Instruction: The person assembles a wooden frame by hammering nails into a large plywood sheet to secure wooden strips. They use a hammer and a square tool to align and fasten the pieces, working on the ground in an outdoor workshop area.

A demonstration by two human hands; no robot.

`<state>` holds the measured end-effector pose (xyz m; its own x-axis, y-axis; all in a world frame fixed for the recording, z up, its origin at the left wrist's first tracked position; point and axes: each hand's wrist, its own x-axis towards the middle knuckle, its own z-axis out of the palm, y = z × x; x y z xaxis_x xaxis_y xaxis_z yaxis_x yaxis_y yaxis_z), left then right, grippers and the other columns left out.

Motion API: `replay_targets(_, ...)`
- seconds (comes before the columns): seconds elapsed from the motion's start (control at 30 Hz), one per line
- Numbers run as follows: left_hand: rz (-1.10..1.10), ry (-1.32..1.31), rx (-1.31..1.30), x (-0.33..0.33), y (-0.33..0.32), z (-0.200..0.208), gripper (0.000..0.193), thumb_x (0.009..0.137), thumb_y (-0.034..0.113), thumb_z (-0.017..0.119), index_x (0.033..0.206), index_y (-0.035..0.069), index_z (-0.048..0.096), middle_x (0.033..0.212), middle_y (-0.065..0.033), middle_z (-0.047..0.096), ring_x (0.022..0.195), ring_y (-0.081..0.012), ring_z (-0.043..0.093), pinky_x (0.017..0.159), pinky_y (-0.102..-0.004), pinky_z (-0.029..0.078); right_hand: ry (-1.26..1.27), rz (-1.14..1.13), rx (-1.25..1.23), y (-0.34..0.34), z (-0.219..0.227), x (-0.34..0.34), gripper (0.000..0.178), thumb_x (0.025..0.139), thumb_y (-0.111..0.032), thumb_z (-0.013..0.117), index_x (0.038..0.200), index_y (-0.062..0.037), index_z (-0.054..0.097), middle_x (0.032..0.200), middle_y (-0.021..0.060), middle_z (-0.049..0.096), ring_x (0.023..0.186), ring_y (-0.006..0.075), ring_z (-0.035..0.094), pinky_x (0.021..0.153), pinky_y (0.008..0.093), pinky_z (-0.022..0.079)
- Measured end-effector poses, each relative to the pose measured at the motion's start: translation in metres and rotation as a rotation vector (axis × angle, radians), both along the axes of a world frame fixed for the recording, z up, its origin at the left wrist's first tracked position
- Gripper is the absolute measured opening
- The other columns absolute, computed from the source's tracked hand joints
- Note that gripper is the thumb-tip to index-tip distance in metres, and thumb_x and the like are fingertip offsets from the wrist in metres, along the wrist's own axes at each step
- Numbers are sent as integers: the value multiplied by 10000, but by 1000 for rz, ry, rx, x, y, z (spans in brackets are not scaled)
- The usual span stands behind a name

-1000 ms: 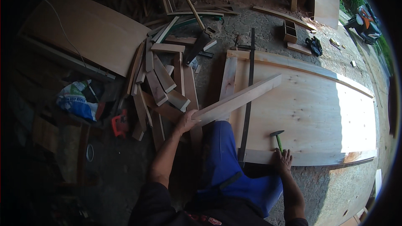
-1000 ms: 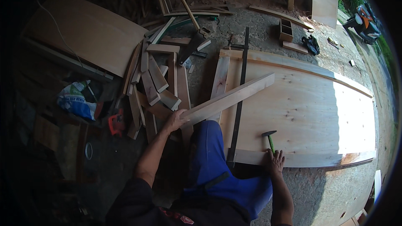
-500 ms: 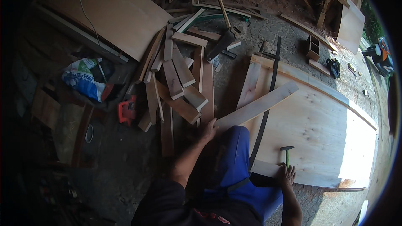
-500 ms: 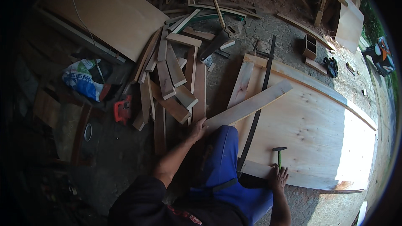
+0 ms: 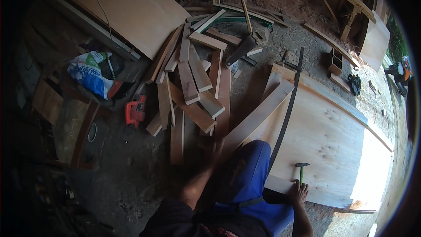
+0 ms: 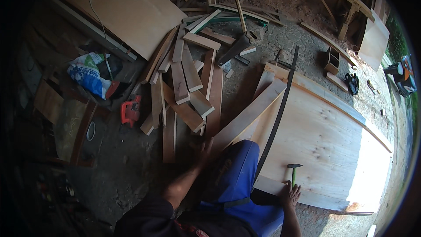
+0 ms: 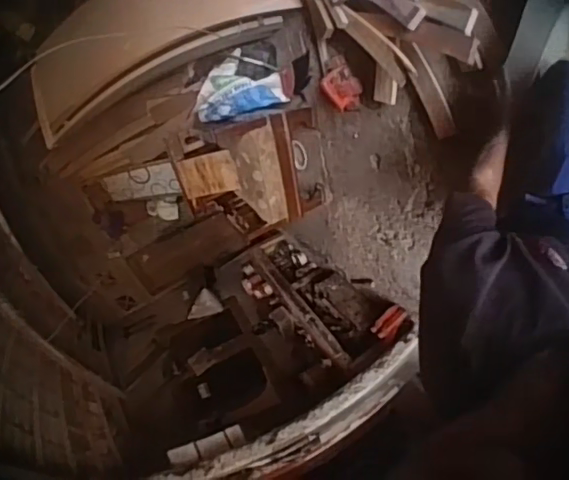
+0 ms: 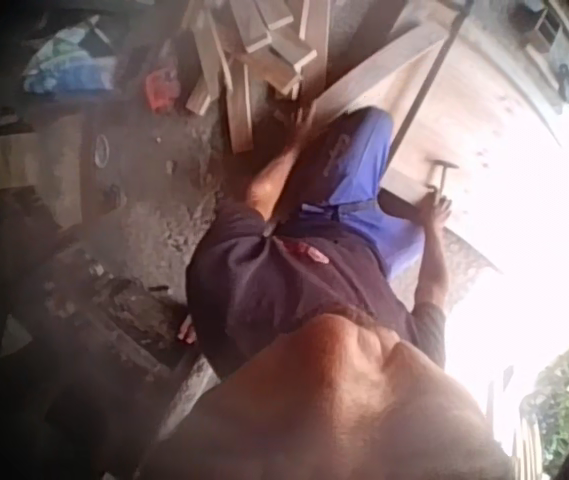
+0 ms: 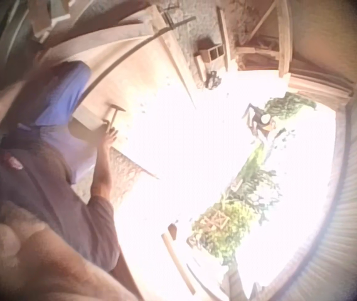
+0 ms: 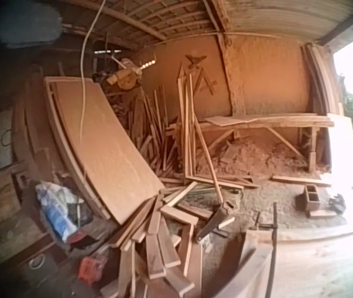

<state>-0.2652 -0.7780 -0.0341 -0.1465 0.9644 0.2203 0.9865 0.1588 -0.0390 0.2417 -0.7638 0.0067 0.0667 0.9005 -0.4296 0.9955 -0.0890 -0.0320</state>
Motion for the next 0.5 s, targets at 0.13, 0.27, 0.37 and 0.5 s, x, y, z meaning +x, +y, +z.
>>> replay_targets(0.13,154,-99,-132,-33,-53,3,698,951,414,619,1549,125,406,1398,-233,519,1147,-436,565,997,-560,452,9,4,19,0,-3,-4,414,1044,-331,487,1454,-268,481,1459,205,445,1489,482,273,1190,636,242)
replay_targets(0.27,145,-397,125,-28,-51,53,686,953,352,650,1539,93,405,1451,-235,493,1245,-453,520,1063,-566,412,-7,-15,17,-2,-8,1,404,1051,-339,476,1449,-272,485,1460,205,446,1488,479,274,1186,626,248)
replay_targets(0.37,162,-477,272,-53,25,88,697,923,291,705,1511,51,416,1447,-233,505,1308,-438,484,1091,-542,389,-10,3,28,-2,-10,3,441,1025,-306,516,1463,-272,469,1470,202,429,1489,480,272,1184,618,250)
replay_targets(0.5,237,-443,457,-117,161,100,735,889,336,759,1464,18,429,1403,-252,519,1320,-426,473,1110,-525,378,-19,-16,-16,-1,-4,-3,501,983,-272,569,1472,-271,460,1467,202,423,1484,493,267,1189,610,244)
